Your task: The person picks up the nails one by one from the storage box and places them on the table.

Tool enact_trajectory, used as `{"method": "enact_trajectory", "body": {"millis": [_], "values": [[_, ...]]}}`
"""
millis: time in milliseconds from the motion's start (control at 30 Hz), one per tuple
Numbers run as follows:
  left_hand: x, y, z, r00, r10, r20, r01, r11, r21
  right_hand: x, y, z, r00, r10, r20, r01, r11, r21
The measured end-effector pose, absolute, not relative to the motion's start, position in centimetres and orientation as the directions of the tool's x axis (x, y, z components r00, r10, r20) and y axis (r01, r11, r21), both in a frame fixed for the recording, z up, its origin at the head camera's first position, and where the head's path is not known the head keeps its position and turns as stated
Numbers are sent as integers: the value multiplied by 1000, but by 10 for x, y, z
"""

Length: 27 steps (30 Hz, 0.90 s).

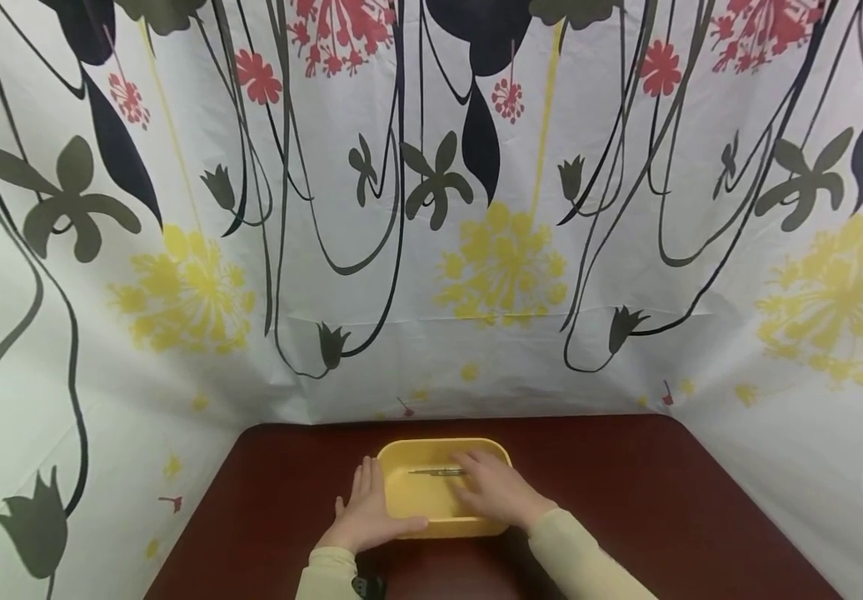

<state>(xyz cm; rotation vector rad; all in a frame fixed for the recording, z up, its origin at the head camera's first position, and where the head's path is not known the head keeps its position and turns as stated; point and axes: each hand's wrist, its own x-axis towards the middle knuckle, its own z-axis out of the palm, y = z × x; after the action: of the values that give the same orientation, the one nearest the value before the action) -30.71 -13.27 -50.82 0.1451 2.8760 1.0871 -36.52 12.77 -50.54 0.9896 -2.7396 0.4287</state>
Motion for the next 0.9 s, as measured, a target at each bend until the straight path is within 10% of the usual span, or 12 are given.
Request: {"method": "enact_trajectory", "body": {"millis": [567,900], "values": [[-312,-141,-511,-995,94,-23,52,720,692,-389,110,-513,-720,-678,146,-691,721,-57],[-311,-138,-516,-995,90,-34,38,694,719,-397,104,-521,-621,-722,305,-751,659,34]]}}
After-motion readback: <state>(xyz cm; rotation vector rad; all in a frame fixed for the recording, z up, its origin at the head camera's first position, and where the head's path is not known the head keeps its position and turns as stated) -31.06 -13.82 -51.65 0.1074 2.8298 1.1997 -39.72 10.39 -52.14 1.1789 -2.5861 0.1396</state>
